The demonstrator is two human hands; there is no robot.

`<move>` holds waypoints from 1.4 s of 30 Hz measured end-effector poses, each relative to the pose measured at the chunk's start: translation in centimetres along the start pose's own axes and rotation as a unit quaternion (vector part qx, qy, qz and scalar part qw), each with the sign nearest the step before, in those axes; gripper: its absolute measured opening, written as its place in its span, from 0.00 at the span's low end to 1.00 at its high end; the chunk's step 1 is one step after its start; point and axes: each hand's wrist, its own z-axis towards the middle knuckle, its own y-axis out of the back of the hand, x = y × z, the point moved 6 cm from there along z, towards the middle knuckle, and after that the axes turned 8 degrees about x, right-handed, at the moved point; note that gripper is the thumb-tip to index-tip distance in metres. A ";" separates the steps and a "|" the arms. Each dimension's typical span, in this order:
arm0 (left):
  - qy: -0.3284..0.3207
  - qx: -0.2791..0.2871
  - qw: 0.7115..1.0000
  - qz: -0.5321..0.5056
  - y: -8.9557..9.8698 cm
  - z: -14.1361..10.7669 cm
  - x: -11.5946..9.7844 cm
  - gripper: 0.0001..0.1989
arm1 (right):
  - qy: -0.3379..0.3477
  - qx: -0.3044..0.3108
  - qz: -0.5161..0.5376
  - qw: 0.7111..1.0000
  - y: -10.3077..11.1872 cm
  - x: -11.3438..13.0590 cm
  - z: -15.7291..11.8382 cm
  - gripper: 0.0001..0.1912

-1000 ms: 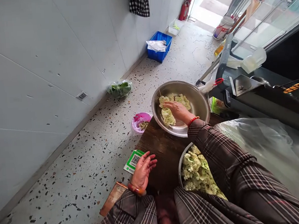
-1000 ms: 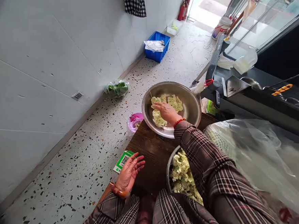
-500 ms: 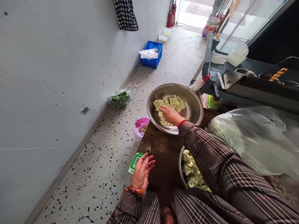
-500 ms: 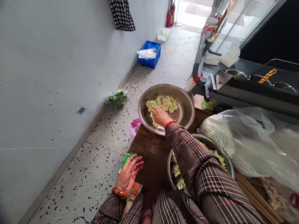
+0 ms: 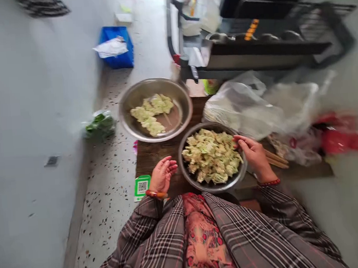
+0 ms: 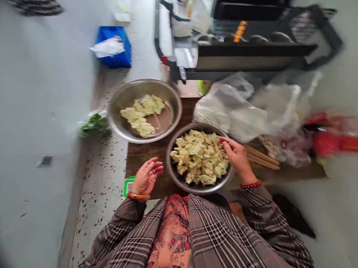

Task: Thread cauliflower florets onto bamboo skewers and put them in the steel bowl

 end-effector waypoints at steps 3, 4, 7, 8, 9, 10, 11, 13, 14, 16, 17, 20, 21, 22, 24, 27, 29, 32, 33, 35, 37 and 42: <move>0.015 0.024 0.999 0.041 -3.1 1.5 0.7 0.15 | -0.096 -0.136 0.130 0.977 5.5 -7.7 -3.5 0.21; 0.024 0.031 0.998 0.056 -4.1 1.9 1.1 0.15 | -0.122 -0.172 0.162 0.964 7.1 -10.0 -4.5 0.21; 0.049 0.050 0.994 0.088 -7.0 2.4 2.5 0.14 | -0.165 -0.248 0.202 0.933 10.4 -15.8 -6.8 0.21; 0.054 0.054 0.993 0.095 -7.8 2.3 3.0 0.13 | -0.170 -0.256 0.182 0.934 11.0 -17.1 -7.1 0.20; 0.057 0.056 0.992 0.100 -8.6 2.1 3.4 0.13 | -0.173 -0.252 0.146 0.941 11.4 -18.2 -7.2 0.21; 0.058 0.057 0.991 0.105 -9.2 1.9 3.8 0.13 | -0.174 -0.237 0.098 0.951 11.5 -19.2 -7.1 0.21; 0.057 0.055 0.991 0.110 -9.8 1.6 4.1 0.12 | -0.174 -0.214 0.047 0.960 11.4 -19.9 -6.7 0.21; 0.054 0.047 0.990 0.120 -10.7 1.0 4.6 0.12 | -0.169 -0.181 -0.014 0.969 11.3 -21.2 -5.6 0.20; 0.053 0.043 0.990 0.123 -11.1 0.8 4.8 0.12 | -0.165 -0.172 -0.035 0.971 11.3 -21.7 -4.9 0.18; 0.049 0.036 0.990 0.128 -11.6 0.2 5.2 0.13 | -0.155 -0.162 -0.077 0.971 11.9 -22.3 -3.3 0.16; 0.046 0.035 0.990 0.130 -11.8 0.0 5.3 0.13 | -0.150 -0.158 -0.102 0.971 12.4 -22.5 -2.4 0.16; 0.031 0.028 0.990 0.134 -12.2 -0.8 5.8 0.13 | -0.133 -0.137 -0.171 0.967 14.2 -22.6 0.3 0.18; 0.027 0.024 0.990 0.134 -12.2 -1.1 6.0 0.13 | -0.128 -0.126 -0.192 0.965 14.7 -22.5 1.1 0.18; 0.023 0.019 0.991 0.133 -12.3 -1.4 6.1 0.13 | -0.124 -0.114 -0.211 0.963 15.1 -22.5 1.8 0.19; 0.015 0.010 0.992 0.127 -12.4 -2.1 6.4 0.14 | -0.117 -0.089 -0.248 0.957 15.7 -22.3 2.9 0.20; -0.005 -0.002 0.993 0.114 -12.5 -3.3 6.4 0.13 | -0.112 -0.061 -0.298 0.946 15.9 -22.3 3.9 0.21; -0.022 -0.013 0.995 0.101 -12.3 -4.0 6.3 0.13 | -0.110 -0.042 -0.325 0.938 15.9 -22.5 4.2 0.19; -0.039 -0.038 0.995 0.081 -11.6 -4.9 6.2 0.12 | -0.100 -0.018 -0.358 0.928 15.6 -22.9 4.4 0.14; -0.042 -0.043 0.995 0.076 -11.4 -5.2 6.2 0.11 | -0.095 -0.015 -0.368 0.925 15.6 -22.9 4.4 0.13; -0.051 -0.052 0.995 0.068 -11.1 -5.5 6.3 0.11 | -0.081 -0.013 -0.386 0.919 15.4 -22.8 4.4 0.12; -0.061 -0.057 0.995 0.059 -10.8 -5.7 6.4 0.11 | -0.060 -0.013 -0.402 0.914 15.2 -22.4 4.3 0.11; -0.073 -0.071 0.994 0.025 -10.1 -5.8 6.8 0.09 | 0.003 -0.012 -0.431 0.902 15.4 -20.6 3.6 0.12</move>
